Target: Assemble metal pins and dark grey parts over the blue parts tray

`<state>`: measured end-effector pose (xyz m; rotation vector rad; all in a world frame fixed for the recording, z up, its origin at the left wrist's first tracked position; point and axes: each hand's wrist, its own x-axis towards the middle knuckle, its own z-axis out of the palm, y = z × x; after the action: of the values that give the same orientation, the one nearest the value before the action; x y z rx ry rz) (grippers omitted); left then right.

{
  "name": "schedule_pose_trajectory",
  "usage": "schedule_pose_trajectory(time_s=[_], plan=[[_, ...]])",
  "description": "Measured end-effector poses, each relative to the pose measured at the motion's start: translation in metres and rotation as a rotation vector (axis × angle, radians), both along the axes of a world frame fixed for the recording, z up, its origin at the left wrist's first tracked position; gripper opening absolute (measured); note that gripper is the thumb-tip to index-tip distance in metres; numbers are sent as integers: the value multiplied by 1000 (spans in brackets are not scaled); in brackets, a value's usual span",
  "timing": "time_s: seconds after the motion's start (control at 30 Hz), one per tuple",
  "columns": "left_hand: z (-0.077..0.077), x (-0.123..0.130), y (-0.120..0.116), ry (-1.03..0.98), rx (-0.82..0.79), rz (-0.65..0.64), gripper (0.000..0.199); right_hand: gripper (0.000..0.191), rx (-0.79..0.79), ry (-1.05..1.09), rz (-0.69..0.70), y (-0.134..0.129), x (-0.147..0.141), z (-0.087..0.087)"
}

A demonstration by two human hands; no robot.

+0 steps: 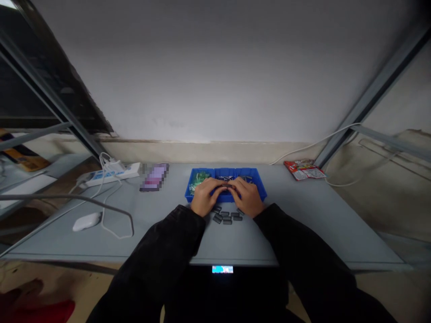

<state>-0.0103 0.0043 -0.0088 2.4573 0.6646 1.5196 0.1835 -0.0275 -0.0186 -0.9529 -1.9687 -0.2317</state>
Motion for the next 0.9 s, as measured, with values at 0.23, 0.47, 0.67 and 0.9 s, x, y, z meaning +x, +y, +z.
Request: schedule_pose_trajectory(time_s=[0.23, 0.47, 0.67, 0.9], plan=[[-1, 0, -1, 9, 6, 9, 12, 16, 10, -10, -5, -1, 1, 0], [0, 2, -1, 7, 14, 13, 11, 16, 50, -26, -8, -2, 3, 3], [-2, 2, 0, 9, 23, 8, 12, 16, 60, -35, -24, -1, 3, 1], [-2, 2, 0, 10, 21, -7, 11, 17, 66, -34, -49, -1, 4, -2]])
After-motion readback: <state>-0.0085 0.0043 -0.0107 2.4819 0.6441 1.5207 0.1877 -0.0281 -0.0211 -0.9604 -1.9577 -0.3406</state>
